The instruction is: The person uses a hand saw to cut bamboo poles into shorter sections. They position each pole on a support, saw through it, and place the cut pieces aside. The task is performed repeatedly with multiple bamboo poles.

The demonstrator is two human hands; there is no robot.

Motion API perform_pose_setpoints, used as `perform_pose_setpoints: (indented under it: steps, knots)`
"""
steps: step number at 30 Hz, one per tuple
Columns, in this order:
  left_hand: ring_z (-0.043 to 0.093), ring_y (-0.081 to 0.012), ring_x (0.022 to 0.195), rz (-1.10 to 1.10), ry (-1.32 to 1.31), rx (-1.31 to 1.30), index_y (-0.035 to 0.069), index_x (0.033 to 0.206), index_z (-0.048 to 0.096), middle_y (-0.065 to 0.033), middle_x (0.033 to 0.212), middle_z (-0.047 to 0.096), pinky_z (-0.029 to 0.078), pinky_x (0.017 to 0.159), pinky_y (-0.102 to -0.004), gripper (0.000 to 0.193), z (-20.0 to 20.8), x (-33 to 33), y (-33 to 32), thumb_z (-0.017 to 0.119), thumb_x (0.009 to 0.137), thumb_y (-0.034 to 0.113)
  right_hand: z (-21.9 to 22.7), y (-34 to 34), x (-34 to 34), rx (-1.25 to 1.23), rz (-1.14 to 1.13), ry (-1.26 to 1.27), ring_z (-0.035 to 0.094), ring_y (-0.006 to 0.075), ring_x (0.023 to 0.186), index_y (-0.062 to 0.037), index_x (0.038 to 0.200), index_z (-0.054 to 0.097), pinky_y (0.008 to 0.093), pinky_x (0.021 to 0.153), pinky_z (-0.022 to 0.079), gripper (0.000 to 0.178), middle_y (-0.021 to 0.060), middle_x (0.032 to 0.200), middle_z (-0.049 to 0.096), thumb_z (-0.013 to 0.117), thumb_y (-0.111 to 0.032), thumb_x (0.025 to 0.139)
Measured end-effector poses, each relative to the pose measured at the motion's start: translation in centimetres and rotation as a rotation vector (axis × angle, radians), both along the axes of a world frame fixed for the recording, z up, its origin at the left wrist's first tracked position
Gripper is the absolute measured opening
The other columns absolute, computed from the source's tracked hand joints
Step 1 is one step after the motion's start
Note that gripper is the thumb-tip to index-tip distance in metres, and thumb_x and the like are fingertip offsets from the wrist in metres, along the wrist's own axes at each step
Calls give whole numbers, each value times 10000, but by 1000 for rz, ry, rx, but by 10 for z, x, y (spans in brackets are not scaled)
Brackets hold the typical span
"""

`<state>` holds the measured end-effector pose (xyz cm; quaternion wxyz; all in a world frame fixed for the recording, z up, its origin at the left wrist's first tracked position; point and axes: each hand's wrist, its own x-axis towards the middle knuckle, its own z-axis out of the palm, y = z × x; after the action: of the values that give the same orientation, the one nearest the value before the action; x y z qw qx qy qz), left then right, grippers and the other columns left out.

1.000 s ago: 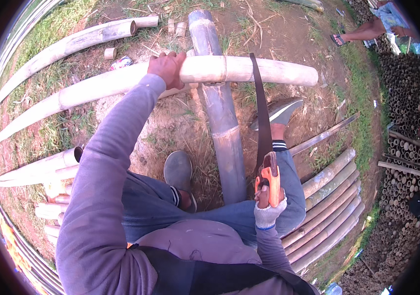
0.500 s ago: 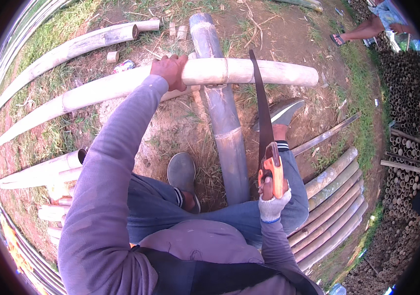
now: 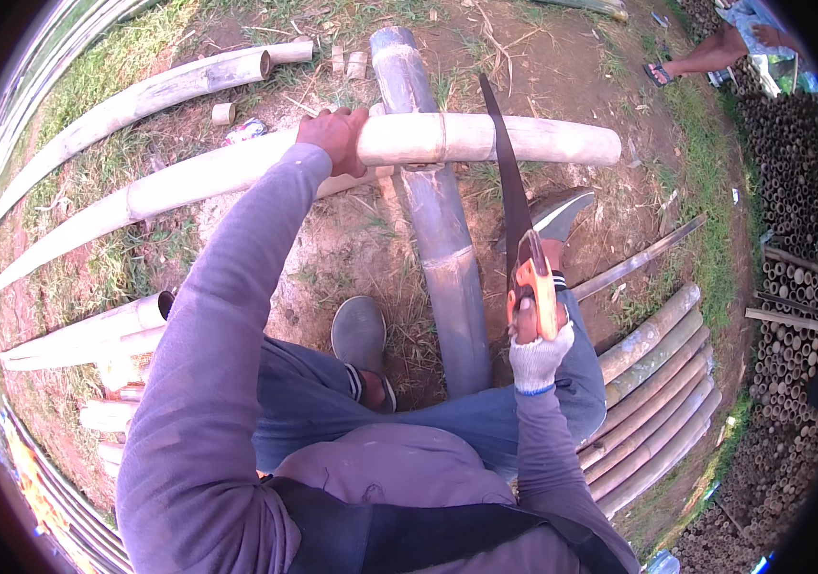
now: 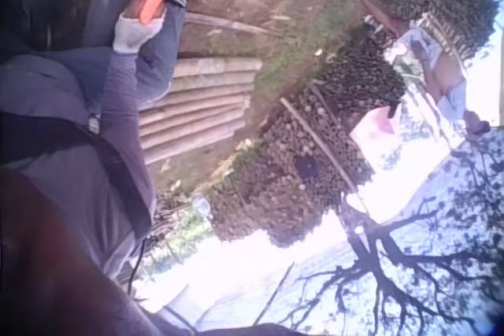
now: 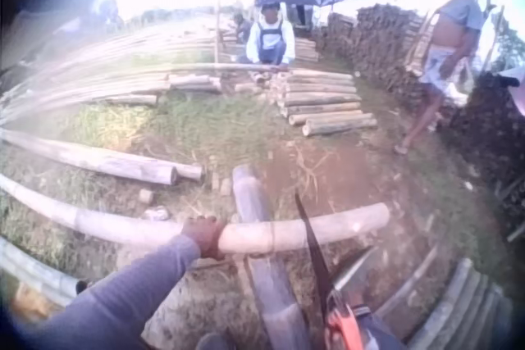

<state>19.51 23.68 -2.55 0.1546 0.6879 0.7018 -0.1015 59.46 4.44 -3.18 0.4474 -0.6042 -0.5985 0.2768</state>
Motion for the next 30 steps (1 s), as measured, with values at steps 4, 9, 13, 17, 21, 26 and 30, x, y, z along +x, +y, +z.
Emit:
perform_pose_setpoints:
  steps: [4,9,13,17,21,26,30]
  knots:
    - [685,-382,1220,5,0,23,170,1378,551,-132,1315,678,531,1046,-565,797,-2,1,-2,910,706,400,22,-67,25,-172,-4,54,610,107,523,5,1004,650,273,487,490,159,44,632,626,682,-150,1025]
    - [701,-391,1185,-27,4,46,169,1366,548,-134,1310,678,534,1043,-560,797,3,18,6,922,700,397,-10,133,-33,23,21,95,663,145,707,-10,1086,640,289,592,544,215,45,885,696,776,-149,994]
    - [680,-385,1228,-9,-15,12,166,1381,543,-132,1319,678,516,1063,-576,815,6,14,6,923,698,395,11,128,-42,-131,-71,497,651,128,665,2,1024,650,304,594,550,233,73,807,687,771,-195,992]
    - [651,-376,1284,38,-30,-3,159,1399,542,-129,1344,680,483,1116,-598,831,1,2,-4,928,698,381,18,-32,12,-20,7,-50,621,119,536,15,969,634,294,509,514,231,64,661,645,718,-195,1012]
    - [686,-380,1200,34,0,58,178,1357,568,-124,1283,685,525,1030,-558,806,-9,4,0,930,669,394,6,-33,14,-44,-2,41,621,122,535,6,964,623,290,508,506,206,40,622,616,721,-170,1008]
    - [685,-382,1203,-6,-33,61,177,1347,571,-125,1291,682,525,1031,-556,796,0,14,9,927,670,394,23,154,-54,-6,-8,-3,645,133,684,-1,1034,647,303,586,525,218,23,790,666,809,-128,962]
    - [689,-383,1195,28,-33,30,173,1343,572,-124,1293,680,530,1024,-558,790,2,9,5,924,668,388,3,97,-43,11,-65,315,605,117,554,1,934,650,285,520,507,251,51,690,656,763,-214,996]
